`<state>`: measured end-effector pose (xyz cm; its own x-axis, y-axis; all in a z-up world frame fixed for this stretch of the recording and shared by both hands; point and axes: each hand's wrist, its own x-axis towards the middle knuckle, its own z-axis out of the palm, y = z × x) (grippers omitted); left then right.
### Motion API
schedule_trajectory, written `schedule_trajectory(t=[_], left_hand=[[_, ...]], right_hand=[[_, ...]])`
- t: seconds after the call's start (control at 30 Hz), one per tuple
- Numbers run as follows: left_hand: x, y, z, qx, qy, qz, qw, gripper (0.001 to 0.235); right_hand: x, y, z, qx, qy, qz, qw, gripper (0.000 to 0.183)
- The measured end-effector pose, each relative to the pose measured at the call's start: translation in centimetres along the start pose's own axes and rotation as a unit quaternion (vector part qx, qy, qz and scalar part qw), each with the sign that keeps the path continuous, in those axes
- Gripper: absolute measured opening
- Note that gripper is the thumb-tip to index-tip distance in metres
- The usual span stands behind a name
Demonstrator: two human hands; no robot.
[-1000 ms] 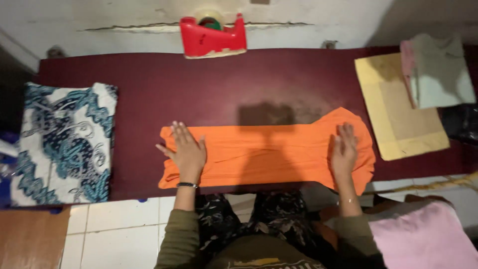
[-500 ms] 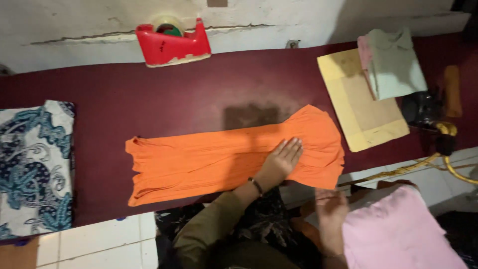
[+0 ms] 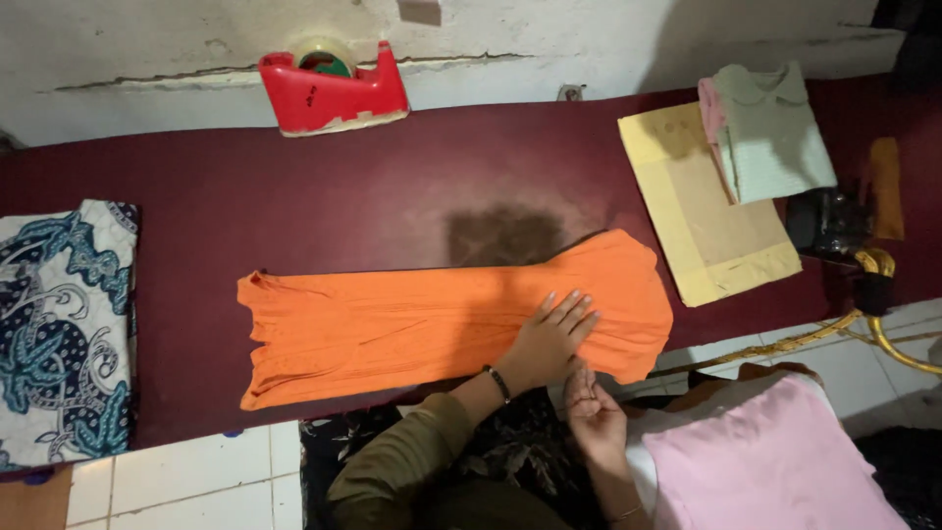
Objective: The person folds several t-shirts on a maroon table. They smooth and fold an orange shirt, then a pink shirt, and finally a white shirt with a graphic, placing each folded item on a stack to the right.
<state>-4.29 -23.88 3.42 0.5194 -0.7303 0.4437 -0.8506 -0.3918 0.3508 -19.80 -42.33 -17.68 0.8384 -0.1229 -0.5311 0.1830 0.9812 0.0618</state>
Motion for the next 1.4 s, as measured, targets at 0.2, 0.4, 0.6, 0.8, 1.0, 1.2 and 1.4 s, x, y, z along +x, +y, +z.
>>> schedule_trajectory(t=[0.2, 0.4, 0.6, 0.8, 1.0, 1.2, 1.4], left_hand=[[-1.2, -0.5, 2.3, 0.014, 0.051, -0.002, 0.999, 0.065], [3.5, -2.6, 4.2, 0.125, 0.003, -0.092, 0.988, 0.07], [3.9, -3.2, 3.2, 0.097, 0.05, -0.09, 0.99, 0.093], [3.7, -3.8, 4.5, 0.053, 0.103, -0.074, 0.99, 0.092], [3.3, -3.5, 5.6, 0.053, 0.138, -0.086, 0.985, 0.082], [2.3, 0.5, 9.0, -0.178, 0.072, -0.157, 0.969, 0.092], [1.9, 0.6, 12.4, -0.44, 0.155, -0.179, 0.866, 0.091]], right_hand=[[-2.7, 1.5, 4.7, 0.034, -0.222, 0.05, 0.973, 0.04], [-4.5, 1.1, 6.1, -0.04, -0.08, -0.085, 0.992, 0.06], [-4.5, 3.7, 10.5, -0.051, -0.066, -0.079, 0.993, 0.057], [-1.9, 1.7, 9.6, -0.121, -0.112, -0.078, 0.983, 0.03], [-0.4, 2.3, 14.1, -0.444, -0.076, -0.278, 0.849, 0.046], [5.2, 1.8, 12.6, -0.273, -0.213, -0.174, 0.922, 0.06], [5.4, 1.9, 14.3, -0.348, -0.289, -0.161, 0.877, 0.068]])
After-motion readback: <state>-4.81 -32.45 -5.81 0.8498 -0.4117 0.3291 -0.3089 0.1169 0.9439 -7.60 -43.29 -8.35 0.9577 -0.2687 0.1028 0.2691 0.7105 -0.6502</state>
